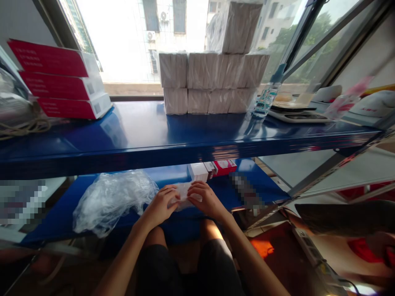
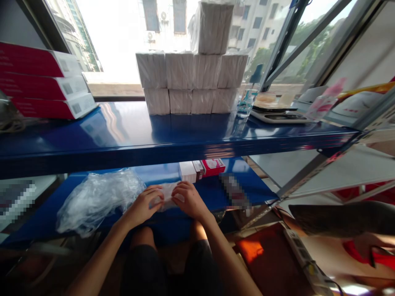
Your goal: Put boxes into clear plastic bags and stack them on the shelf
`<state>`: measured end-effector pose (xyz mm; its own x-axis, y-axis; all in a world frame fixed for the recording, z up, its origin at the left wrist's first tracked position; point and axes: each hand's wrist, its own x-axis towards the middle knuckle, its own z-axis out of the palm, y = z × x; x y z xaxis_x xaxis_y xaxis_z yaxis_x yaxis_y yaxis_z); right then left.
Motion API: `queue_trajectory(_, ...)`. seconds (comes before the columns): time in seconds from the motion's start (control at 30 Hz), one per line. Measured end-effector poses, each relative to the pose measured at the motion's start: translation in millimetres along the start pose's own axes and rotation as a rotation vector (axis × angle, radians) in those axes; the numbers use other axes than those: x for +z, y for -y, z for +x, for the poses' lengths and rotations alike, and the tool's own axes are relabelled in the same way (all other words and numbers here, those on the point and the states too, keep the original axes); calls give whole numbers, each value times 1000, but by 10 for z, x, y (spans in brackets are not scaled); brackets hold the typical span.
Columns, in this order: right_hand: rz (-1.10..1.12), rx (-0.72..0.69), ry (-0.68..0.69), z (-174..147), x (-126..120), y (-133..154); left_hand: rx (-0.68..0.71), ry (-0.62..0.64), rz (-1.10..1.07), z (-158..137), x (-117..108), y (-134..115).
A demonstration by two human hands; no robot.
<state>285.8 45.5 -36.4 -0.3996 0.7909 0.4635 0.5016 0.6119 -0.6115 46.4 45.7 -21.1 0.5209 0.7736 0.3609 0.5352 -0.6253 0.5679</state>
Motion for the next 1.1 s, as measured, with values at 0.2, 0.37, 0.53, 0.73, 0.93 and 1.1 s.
queue_trajectory(0.2,-103,-22,26,-100,-199,-6,57,149,121,-15,-230,61)
queue_trajectory(0.37,116,117,-20,-123,-497,38,-9,-2,-54,-21,-403,105)
queue_trajectory(0.53,693,285,-141,-61,-474,18,-150,-248,-551,-41,-381,-1)
queue_trajectory(0.73,702,250,-150,45,-636,198,-98,20,-560,-55,-601,-311)
queue_trajectory(0.93,-65,20,388,144,-740,557,-97,316,234,88,-584,-466)
queue_trajectory(1.1,-587,51,494,128,-505,522,-252,389,546,108,-389,-382)
